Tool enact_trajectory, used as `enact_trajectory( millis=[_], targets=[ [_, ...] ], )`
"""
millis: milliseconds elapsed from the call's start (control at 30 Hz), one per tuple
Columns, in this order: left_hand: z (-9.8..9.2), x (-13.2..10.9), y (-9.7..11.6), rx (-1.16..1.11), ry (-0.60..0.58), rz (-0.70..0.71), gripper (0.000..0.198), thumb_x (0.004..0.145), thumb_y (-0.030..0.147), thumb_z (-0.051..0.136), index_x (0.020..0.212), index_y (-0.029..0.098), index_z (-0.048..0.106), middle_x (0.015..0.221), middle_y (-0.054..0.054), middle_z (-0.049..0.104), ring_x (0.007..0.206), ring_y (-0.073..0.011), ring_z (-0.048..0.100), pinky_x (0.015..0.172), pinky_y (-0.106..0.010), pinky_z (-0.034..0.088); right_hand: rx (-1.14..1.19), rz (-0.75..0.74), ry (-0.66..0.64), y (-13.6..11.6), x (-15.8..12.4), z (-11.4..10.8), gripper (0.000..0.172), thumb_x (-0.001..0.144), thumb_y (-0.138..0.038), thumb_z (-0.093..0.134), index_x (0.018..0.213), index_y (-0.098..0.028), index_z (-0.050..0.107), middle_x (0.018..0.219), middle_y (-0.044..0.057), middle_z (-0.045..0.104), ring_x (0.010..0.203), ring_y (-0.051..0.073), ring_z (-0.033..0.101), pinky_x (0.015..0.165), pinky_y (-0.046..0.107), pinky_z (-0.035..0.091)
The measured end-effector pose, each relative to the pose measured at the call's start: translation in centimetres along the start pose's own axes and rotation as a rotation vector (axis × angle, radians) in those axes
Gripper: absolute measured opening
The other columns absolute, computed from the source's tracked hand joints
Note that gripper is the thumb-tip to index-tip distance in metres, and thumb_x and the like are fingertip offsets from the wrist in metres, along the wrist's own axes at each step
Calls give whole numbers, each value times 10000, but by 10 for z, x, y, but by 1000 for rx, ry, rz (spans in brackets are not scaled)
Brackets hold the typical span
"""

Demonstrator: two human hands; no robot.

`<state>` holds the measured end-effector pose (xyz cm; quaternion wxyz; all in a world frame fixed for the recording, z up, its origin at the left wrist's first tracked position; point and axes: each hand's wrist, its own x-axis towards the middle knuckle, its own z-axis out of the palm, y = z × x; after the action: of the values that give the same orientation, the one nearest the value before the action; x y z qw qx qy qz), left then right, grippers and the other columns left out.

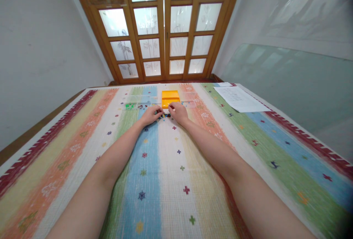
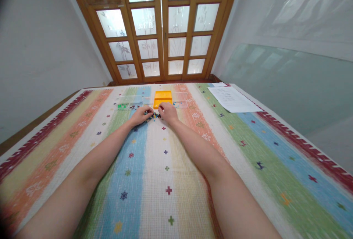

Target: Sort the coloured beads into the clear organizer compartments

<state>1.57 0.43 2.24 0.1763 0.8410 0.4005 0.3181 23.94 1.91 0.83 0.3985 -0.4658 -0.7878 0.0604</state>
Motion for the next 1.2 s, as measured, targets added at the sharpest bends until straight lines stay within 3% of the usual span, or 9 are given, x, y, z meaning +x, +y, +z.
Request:
enact_trajectory(
  millis=[300, 600, 900, 1200],
  targets=[
    [-2, 1, -20, -98, 348, -261, 127, 890, 245, 572, 948, 196, 673, 819, -1, 679, 744, -158, 600, 745, -281, 479, 3, -16, -38, -7, -2, -5, 142, 985, -232, 573, 948, -208, 707, 951, 62, 736, 907, 222, 623, 834, 318, 423],
    [-4, 3, -34, -265, 485, -471, 208, 849, 293, 600, 991, 187, 710, 867, -30, 721, 709, -150, 620, 615, -239, 492, 3, 2, -77, -11, -1, -8, 132, 984, -227, 578, 943, -213, 703, 961, 64, 731, 915, 224, 618, 846, 317, 426],
    [-2, 4, -39, -377, 475, -527, 375, 897, 294, 584, 1216, 162, 729, 1078, -84, 781, 582, -97, 556, 537, -221, 468, 7, 9, -91, -14, -2, -10, 123, 977, -220, 587, 929, -213, 700, 949, 62, 731, 899, 221, 617, 831, 313, 423],
    [2, 3, -43, -203, 394, -420, 454, 922, 219, 551, 1358, 180, 670, 1178, -75, 779, 599, -108, 605, 681, -272, 536, 6, -14, -91, -15, -2, -11, 137, 984, -229, 579, 929, -213, 704, 941, 64, 727, 898, 221, 620, 834, 315, 428]
  ],
)
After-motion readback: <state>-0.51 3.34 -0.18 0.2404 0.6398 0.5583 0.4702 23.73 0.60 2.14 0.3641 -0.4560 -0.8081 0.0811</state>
